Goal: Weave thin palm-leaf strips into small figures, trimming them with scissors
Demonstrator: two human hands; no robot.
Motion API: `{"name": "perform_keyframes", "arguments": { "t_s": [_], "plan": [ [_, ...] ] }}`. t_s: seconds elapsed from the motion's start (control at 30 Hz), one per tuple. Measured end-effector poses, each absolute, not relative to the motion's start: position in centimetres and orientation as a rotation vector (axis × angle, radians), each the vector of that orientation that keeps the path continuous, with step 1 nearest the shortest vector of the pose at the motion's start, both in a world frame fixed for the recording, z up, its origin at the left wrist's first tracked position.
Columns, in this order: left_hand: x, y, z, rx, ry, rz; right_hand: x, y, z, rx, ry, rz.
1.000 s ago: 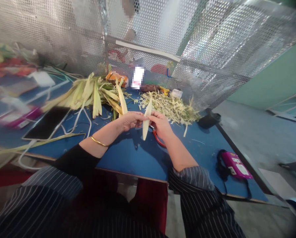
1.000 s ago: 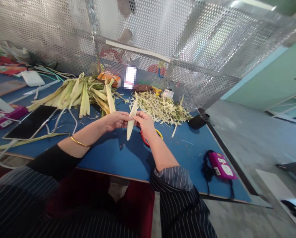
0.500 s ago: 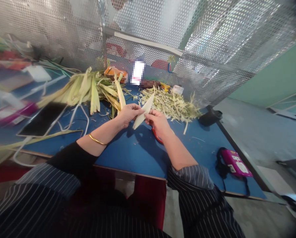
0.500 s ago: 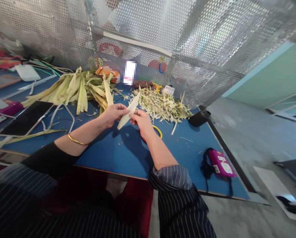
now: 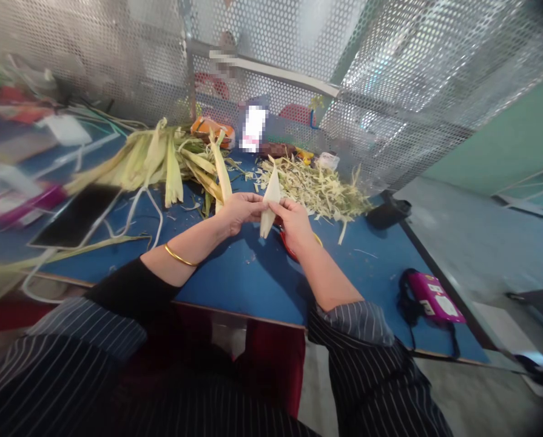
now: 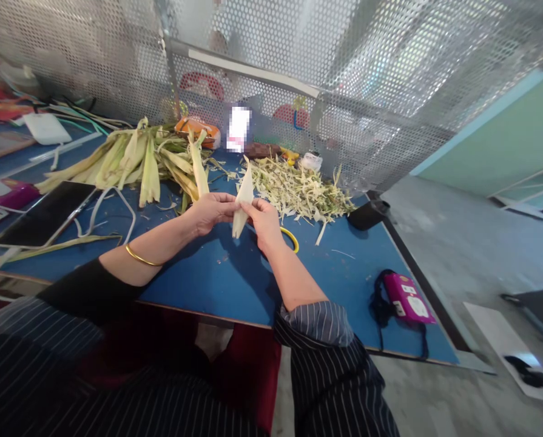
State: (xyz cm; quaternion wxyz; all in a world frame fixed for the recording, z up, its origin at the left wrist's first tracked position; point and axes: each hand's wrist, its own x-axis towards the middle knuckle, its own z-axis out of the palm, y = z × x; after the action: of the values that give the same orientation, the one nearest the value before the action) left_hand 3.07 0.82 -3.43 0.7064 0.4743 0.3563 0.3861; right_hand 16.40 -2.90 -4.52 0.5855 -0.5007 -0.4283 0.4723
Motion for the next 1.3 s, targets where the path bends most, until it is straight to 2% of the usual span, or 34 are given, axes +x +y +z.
{"name": "perform_keyframes", "arguments": {
  "t_s": [0.43,0.77,1.0,1.3],
  "plan": [
    [3.1,0.6,-3.2,0.990,0.729,0.775,16.8,-2.5,-4.6,-1.111,-0.924,1.273],
    [3.5,0.7,-3.4,1.164,0.926,0.978,17.0,-2.6,-4.2,-1.041,-0.979,1.294],
    [3.1,1.5,-4.1,1.325,0.981,1.025,17.0,-3.4,-2.4,-0.927,-1.108,1.173],
    [2.5,2.5,-4.2,1.237,1.125,1.015,18.9,-5.5,1.0,-0.849,-1.165,0.880]
  ]
}}
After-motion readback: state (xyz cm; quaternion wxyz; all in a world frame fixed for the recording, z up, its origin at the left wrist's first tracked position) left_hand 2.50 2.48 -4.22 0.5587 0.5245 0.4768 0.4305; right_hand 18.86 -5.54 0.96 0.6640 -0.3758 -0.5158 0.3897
